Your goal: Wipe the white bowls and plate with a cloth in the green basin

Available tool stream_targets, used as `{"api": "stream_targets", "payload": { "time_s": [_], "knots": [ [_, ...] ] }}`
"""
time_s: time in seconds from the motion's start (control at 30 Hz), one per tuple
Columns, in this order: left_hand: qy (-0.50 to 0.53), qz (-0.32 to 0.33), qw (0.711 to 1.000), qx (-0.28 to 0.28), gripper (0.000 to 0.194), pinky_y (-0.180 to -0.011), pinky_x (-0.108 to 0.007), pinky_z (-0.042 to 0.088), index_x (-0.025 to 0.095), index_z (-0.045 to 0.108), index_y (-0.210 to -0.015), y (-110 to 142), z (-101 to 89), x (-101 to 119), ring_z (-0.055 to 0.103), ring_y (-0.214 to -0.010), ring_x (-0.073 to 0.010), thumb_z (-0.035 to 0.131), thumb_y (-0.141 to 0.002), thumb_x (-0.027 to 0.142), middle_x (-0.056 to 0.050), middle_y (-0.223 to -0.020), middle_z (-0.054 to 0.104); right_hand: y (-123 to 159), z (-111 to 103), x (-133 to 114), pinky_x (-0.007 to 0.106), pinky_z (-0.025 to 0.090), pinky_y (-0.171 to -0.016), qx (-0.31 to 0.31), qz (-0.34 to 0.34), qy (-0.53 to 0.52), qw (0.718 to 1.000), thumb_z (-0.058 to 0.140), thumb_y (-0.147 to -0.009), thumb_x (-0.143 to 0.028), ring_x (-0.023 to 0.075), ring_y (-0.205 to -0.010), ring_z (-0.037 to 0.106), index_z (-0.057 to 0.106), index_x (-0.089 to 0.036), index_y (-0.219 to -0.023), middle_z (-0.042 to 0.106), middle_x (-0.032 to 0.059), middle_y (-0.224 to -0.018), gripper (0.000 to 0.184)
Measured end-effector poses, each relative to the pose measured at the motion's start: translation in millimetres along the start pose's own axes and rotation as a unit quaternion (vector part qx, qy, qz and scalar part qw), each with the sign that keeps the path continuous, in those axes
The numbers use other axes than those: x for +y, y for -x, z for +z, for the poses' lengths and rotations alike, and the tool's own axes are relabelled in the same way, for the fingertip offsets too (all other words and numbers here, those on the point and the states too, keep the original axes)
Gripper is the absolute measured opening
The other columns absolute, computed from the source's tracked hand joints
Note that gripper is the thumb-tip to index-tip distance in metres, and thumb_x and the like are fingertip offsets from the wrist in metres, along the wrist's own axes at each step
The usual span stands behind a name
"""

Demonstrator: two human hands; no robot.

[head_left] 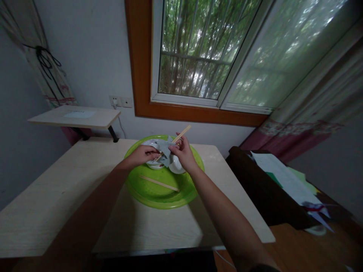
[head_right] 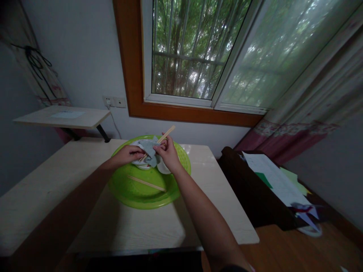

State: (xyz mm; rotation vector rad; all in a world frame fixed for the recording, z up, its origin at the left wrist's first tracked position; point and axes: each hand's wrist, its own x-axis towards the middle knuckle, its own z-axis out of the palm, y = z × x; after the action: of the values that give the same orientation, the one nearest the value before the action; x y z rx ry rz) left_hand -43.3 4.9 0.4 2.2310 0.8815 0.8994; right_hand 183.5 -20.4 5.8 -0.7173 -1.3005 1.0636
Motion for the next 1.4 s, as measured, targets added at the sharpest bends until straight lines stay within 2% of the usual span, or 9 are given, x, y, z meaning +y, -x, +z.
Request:
{"api": "stream_targets", "payload": {
  "time_s": [0.2, 0.43, 0.7, 0.77, 0.93, 1.03, 1.17, 1.3, 1.4],
  "knots": [
    [0.046, -0.072, 0.993, -0.085, 0.029, -0.067, -0.024, 0.047, 0.015, 0.078, -0.082, -0.1, 1.3, -3.3, 0.065, -0.069, -0.0157, 0.068, -0.083, 0.043, -0.004, -0.073, 0.074, 0.1, -0.2, -2.3, 0.024, 0.051, -0.063, 0.013, 0.011, -0.006, 1.000, 0.081, -0.074, -0.031, 0.0096, -0.065, 0.052, 0.044, -0.030, -0.135, 0.052, -0.0065, -0.085, 0.071],
    [0.078, -0.089, 0.991, -0.056, 0.032, -0.064, -0.024, 0.048, 0.015, 0.077, -0.077, -0.2, 0.0, -5.2, 0.064, -0.063, -0.0151, 0.069, -0.083, 0.045, -0.004, -0.066, 0.072, -4.2, -4.3, 4.3, 0.028, 0.057, -0.070, 0.069, 0.000, -0.019, 0.997, 0.082, -0.071, -0.037, 0.0125, -0.074, 0.058, 0.044, -0.030, -0.135, 0.056, -0.0050, -0.090, 0.074],
    [0.073, -0.077, 0.993, -0.059, 0.029, -0.065, -0.025, 0.048, 0.017, 0.076, -0.071, 1.3, -0.3, -8.0, 0.065, -0.063, -0.0149, 0.067, -0.084, 0.042, -0.003, -0.066, 0.072, -14.4, -28.4, 8.1, 0.030, 0.057, -0.078, 0.209, -0.051, -0.024, 0.976, 0.078, -0.075, -0.039, 0.0136, -0.083, 0.062, 0.046, -0.029, -0.128, 0.059, -0.0036, -0.093, 0.063],
    [0.071, -0.071, 0.993, -0.055, 0.028, -0.064, -0.024, 0.048, 0.017, 0.076, -0.071, 1.3, 0.3, -11.4, 0.064, -0.062, -0.0146, 0.067, -0.084, 0.041, -0.003, -0.065, 0.072, -14.3, -28.4, 9.4, 0.030, 0.057, -0.077, 0.196, -0.042, -0.015, 0.980, 0.077, -0.076, -0.040, 0.0138, -0.083, 0.063, 0.047, -0.029, -0.127, 0.060, -0.0027, -0.096, 0.061],
    [0.057, -0.067, 0.995, -0.048, 0.028, -0.061, -0.024, 0.047, 0.016, 0.076, -0.073, 0.2, 1.6, -16.7, 0.063, -0.060, -0.0147, 0.066, -0.084, 0.041, -0.003, -0.065, 0.071, -9.6, -16.9, 12.4, 0.032, 0.058, -0.072, 0.086, 0.031, -0.005, 0.996, 0.081, -0.071, -0.042, 0.0144, -0.074, 0.062, 0.053, -0.025, -0.120, 0.063, -0.0034, -0.088, 0.059],
    [0.043, -0.061, 0.996, -0.044, 0.030, -0.062, -0.024, 0.047, 0.016, 0.075, -0.073, -0.6, 1.3, -15.3, 0.063, -0.060, -0.0143, 0.065, -0.085, 0.041, -0.003, -0.065, 0.071, -9.3, -14.5, 12.3, 0.031, 0.058, -0.072, 0.077, 0.033, -0.008, 0.996, 0.082, -0.069, -0.041, 0.0139, -0.072, 0.062, 0.054, -0.024, -0.119, 0.062, -0.0041, -0.085, 0.060],
    [0.019, -0.072, 0.997, -0.033, 0.027, -0.063, -0.024, 0.046, 0.015, 0.077, -0.076, -1.4, 0.6, -11.7, 0.064, -0.061, -0.0151, 0.066, -0.082, 0.039, -0.003, -0.066, 0.072, -12.9, -23.0, 9.9, 0.031, 0.057, -0.076, 0.144, -0.027, -0.002, 0.989, 0.079, -0.074, -0.042, 0.0141, -0.078, 0.063, 0.053, -0.024, -0.119, 0.063, -0.0019, -0.092, 0.055],
    [-0.004, -0.074, 0.997, -0.017, 0.028, -0.065, -0.025, 0.046, 0.016, 0.075, -0.072, -2.1, -0.4, -9.7, 0.064, -0.063, -0.0156, 0.063, -0.084, 0.038, -0.004, -0.067, 0.072, -14.0, -33.2, 7.2, 0.030, 0.055, -0.078, 0.245, -0.081, 0.025, 0.966, 0.077, -0.077, -0.044, 0.0131, -0.079, 0.059, 0.051, -0.025, -0.123, 0.056, -0.0023, -0.092, 0.057],
    [-0.020, -0.068, 0.998, 0.000, 0.029, -0.064, -0.026, 0.045, 0.017, 0.074, -0.070, -2.4, -1.4, -9.7, 0.062, -0.062, -0.0154, 0.063, -0.084, 0.039, -0.004, -0.067, 0.071, -13.4, -38.5, 6.9, 0.029, 0.054, -0.078, 0.291, -0.106, 0.065, 0.949, 0.073, -0.081, -0.049, 0.0140, -0.081, 0.057, 0.049, -0.025, -0.124, 0.052, -0.0005, -0.094, 0.055]
  ]
}}
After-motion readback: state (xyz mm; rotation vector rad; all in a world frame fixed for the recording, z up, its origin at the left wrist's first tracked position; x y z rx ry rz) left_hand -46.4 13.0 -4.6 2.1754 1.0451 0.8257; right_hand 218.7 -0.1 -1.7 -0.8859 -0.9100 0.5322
